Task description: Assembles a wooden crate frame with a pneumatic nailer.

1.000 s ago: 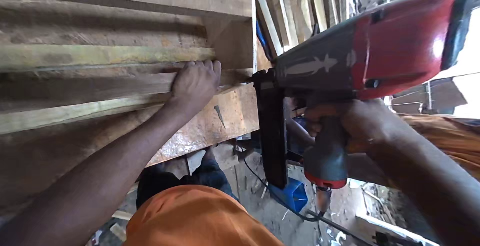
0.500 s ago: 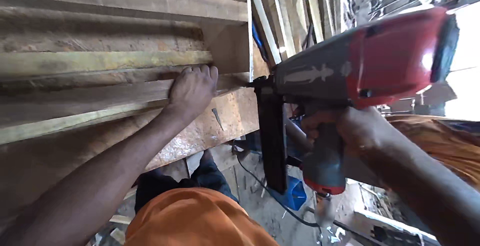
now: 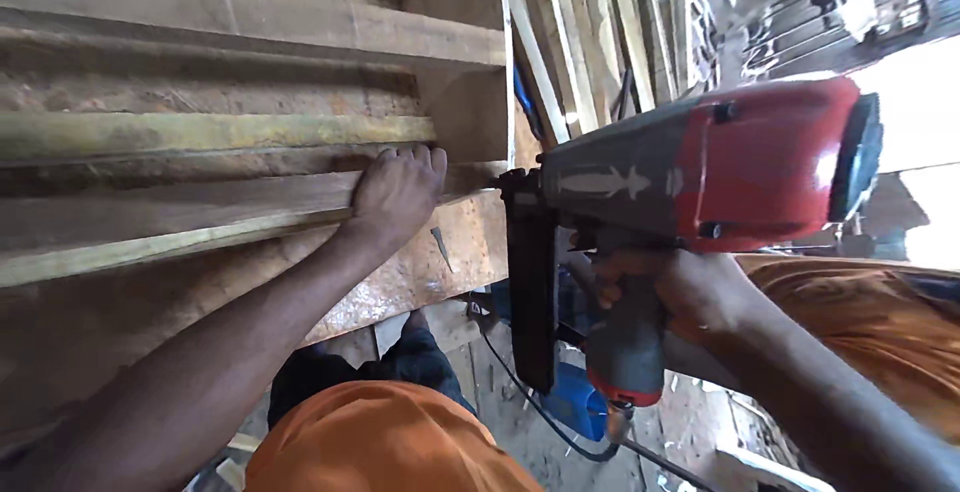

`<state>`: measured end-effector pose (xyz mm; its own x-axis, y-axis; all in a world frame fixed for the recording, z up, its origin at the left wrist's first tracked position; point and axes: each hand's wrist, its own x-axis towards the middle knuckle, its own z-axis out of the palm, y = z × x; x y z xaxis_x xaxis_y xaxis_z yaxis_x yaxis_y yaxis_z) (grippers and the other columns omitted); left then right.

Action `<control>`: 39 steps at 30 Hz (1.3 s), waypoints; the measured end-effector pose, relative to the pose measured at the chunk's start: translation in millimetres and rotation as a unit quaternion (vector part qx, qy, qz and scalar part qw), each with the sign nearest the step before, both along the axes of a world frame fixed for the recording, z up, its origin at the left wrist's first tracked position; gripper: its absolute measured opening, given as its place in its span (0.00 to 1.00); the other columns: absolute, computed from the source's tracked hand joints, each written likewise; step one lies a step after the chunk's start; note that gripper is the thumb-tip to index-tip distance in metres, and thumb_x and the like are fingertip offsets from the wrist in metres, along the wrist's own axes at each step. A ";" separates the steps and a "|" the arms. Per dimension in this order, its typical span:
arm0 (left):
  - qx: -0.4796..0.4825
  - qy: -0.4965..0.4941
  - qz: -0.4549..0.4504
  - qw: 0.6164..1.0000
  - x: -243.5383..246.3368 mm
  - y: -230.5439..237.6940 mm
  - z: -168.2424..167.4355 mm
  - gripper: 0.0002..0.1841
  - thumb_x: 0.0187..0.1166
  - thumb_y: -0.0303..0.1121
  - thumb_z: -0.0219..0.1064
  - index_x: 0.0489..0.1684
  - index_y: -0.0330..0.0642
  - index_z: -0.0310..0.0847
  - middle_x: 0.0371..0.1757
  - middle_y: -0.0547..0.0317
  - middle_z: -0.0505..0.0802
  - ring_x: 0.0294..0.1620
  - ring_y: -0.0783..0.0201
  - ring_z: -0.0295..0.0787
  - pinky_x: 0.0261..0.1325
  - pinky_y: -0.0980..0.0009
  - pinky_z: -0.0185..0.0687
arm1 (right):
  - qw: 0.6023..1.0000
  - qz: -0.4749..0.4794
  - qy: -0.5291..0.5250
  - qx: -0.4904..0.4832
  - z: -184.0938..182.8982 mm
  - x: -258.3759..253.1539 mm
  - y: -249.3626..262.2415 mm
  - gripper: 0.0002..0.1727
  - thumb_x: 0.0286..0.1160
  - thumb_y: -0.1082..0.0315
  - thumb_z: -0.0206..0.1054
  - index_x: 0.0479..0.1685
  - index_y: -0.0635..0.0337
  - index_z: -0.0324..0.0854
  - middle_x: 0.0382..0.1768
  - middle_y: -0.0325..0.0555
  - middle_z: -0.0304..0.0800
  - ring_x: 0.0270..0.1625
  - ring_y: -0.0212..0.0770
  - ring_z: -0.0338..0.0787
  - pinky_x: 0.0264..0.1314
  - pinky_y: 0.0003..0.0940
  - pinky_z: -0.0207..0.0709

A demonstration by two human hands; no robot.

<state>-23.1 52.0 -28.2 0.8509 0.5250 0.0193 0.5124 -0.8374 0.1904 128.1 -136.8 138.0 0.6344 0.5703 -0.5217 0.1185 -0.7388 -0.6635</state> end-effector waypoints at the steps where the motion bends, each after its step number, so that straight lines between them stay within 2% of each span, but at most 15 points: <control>1: 0.002 0.000 -0.001 1.000 -0.8 0.4 -1.6 0.17 0.87 0.38 0.61 0.57 0.28 0.76 0.47 0.37 0.89 0.48 0.39 0.91 0.51 0.50 0.85 | 1.000 -0.003 0.004 -0.003 -2.3 -0.7 -0.1 0.09 0.53 0.76 0.68 0.35 0.58 0.86 0.18 0.48 0.83 0.15 0.41 0.80 0.18 0.34 0.79; 3: 0.008 -0.002 -0.006 1.000 -0.8 -0.1 -2.3 0.20 0.87 0.42 0.62 0.57 0.28 0.76 0.47 0.37 0.89 0.49 0.39 0.91 0.51 0.49 0.85 | 1.000 -0.014 0.004 -0.011 1.7 -3.7 -2.8 0.10 0.56 0.78 0.67 0.37 0.59 0.87 0.22 0.49 0.85 0.16 0.40 0.80 0.19 0.34 0.79; 4: 0.007 -0.004 -0.009 1.000 -0.3 -1.8 -0.9 0.21 0.87 0.43 0.63 0.57 0.28 0.76 0.47 0.36 0.89 0.49 0.39 0.91 0.51 0.49 0.85 | 1.000 -0.022 -0.006 -0.015 8.1 -6.9 -4.8 0.10 0.56 0.79 0.67 0.37 0.59 0.86 0.20 0.47 0.84 0.15 0.39 0.79 0.19 0.33 0.79; 6: 0.006 -0.005 -0.012 1.000 -0.6 -1.8 1.6 0.19 0.87 0.40 0.62 0.58 0.28 0.76 0.48 0.35 0.89 0.50 0.38 0.91 0.52 0.48 0.85 | 0.999 -0.030 -0.027 -0.024 20.8 -13.7 -7.0 0.09 0.58 0.80 0.67 0.35 0.60 0.86 0.19 0.47 0.84 0.14 0.39 0.79 0.18 0.33 0.78; 8: -0.008 0.000 -0.008 1.000 0.0 0.3 5.5 0.14 0.86 0.31 0.60 0.60 0.28 0.75 0.49 0.35 0.89 0.50 0.37 0.91 0.54 0.47 0.85 | 0.999 -0.020 -0.036 -0.025 26.9 -15.2 -10.0 0.07 0.64 0.80 0.68 0.36 0.60 0.85 0.21 0.48 0.84 0.16 0.40 0.79 0.18 0.33 0.78; 9: -0.013 0.005 -0.005 1.000 -0.5 -0.3 6.0 0.14 0.86 0.29 0.59 0.61 0.28 0.75 0.49 0.35 0.89 0.50 0.37 0.91 0.54 0.46 0.85 | 0.999 -0.011 -0.034 -0.018 26.4 -14.7 -13.2 0.07 0.63 0.80 0.69 0.37 0.60 0.85 0.21 0.48 0.84 0.16 0.40 0.80 0.19 0.33 0.79; 11: -0.008 0.010 -0.006 1.000 -2.5 -2.1 4.5 0.16 0.87 0.33 0.60 0.62 0.28 0.75 0.49 0.35 0.90 0.50 0.38 0.91 0.53 0.47 0.85 | 1.000 0.005 -0.027 0.005 22.9 -15.0 -17.0 0.09 0.58 0.78 0.70 0.38 0.58 0.87 0.23 0.49 0.85 0.17 0.41 0.81 0.18 0.33 0.80; 15: 0.001 0.032 -0.013 0.999 -1.1 -2.4 7.3 0.12 0.86 0.23 0.54 0.62 0.28 0.73 0.50 0.35 0.88 0.51 0.38 0.91 0.53 0.48 0.85 | 0.999 0.020 -0.017 0.024 20.8 -21.1 -7.6 0.12 0.55 0.76 0.70 0.41 0.58 0.88 0.28 0.50 0.89 0.18 0.41 0.82 0.19 0.34 0.80; 18: -0.006 0.020 -0.014 1.000 -2.2 -1.8 7.0 0.11 0.87 0.24 0.54 0.61 0.29 0.74 0.49 0.36 0.88 0.50 0.39 0.90 0.53 0.49 0.84 | 1.000 0.019 -0.002 0.009 17.1 -23.8 1.6 0.13 0.52 0.76 0.70 0.40 0.58 0.87 0.27 0.50 0.88 0.17 0.41 0.82 0.18 0.34 0.80; 20: -0.007 0.013 -0.014 1.000 -2.8 -1.6 6.5 0.12 0.87 0.25 0.56 0.61 0.29 0.74 0.49 0.37 0.89 0.50 0.40 0.91 0.53 0.50 0.84 | 1.000 0.015 0.001 -0.002 13.9 -26.7 4.9 0.11 0.53 0.75 0.70 0.38 0.57 0.87 0.23 0.49 0.86 0.16 0.40 0.81 0.18 0.34 0.79; 25: -0.002 0.008 -0.015 1.000 -3.4 -2.3 2.7 0.13 0.86 0.23 0.54 0.62 0.28 0.74 0.49 0.37 0.89 0.50 0.41 0.91 0.53 0.51 0.83 | 1.000 0.029 0.011 -0.003 12.9 -30.0 9.7 0.13 0.51 0.75 0.70 0.38 0.57 0.87 0.25 0.50 0.87 0.17 0.41 0.81 0.18 0.34 0.78; 30: 0.005 -0.002 -0.014 1.000 -2.7 -1.3 1.3 0.14 0.88 0.29 0.56 0.63 0.27 0.74 0.50 0.36 0.89 0.50 0.40 0.91 0.51 0.50 0.84 | 1.000 0.011 0.023 -0.011 19.7 -34.1 23.7 0.11 0.50 0.76 0.68 0.35 0.57 0.85 0.24 0.49 0.85 0.15 0.39 0.79 0.16 0.33 0.78; 32: 0.004 0.000 -0.017 1.000 -2.3 -1.6 1.3 0.13 0.87 0.25 0.55 0.63 0.27 0.74 0.49 0.36 0.89 0.49 0.40 0.91 0.50 0.51 0.84 | 1.000 -0.008 0.026 -0.015 22.4 -35.8 27.0 0.10 0.52 0.77 0.67 0.34 0.57 0.84 0.24 0.48 0.85 0.15 0.38 0.79 0.16 0.32 0.78; 35: 0.013 0.000 -0.017 1.000 -2.6 -0.4 1.0 0.15 0.88 0.31 0.57 0.62 0.27 0.75 0.49 0.37 0.89 0.49 0.41 0.91 0.50 0.52 0.84 | 0.999 -0.033 0.022 -0.021 23.1 -39.1 31.4 0.09 0.51 0.77 0.67 0.33 0.57 0.84 0.21 0.48 0.83 0.14 0.39 0.79 0.15 0.33 0.78; 39: -0.008 -0.002 -0.010 1.000 -2.5 -1.9 1.7 0.13 0.86 0.23 0.54 0.63 0.27 0.74 0.47 0.36 0.89 0.48 0.39 0.91 0.48 0.50 0.83 | 0.997 -0.068 0.023 -0.034 19.4 -47.4 33.7 0.07 0.57 0.78 0.68 0.34 0.59 0.84 0.19 0.47 0.83 0.15 0.38 0.79 0.16 0.33 0.79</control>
<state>-25.7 50.1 -26.5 0.8611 0.5083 0.0146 0.4949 -0.8442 0.2059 80.7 -103.0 157.4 0.6781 0.4435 -0.5861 -0.0148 -0.7891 -0.6141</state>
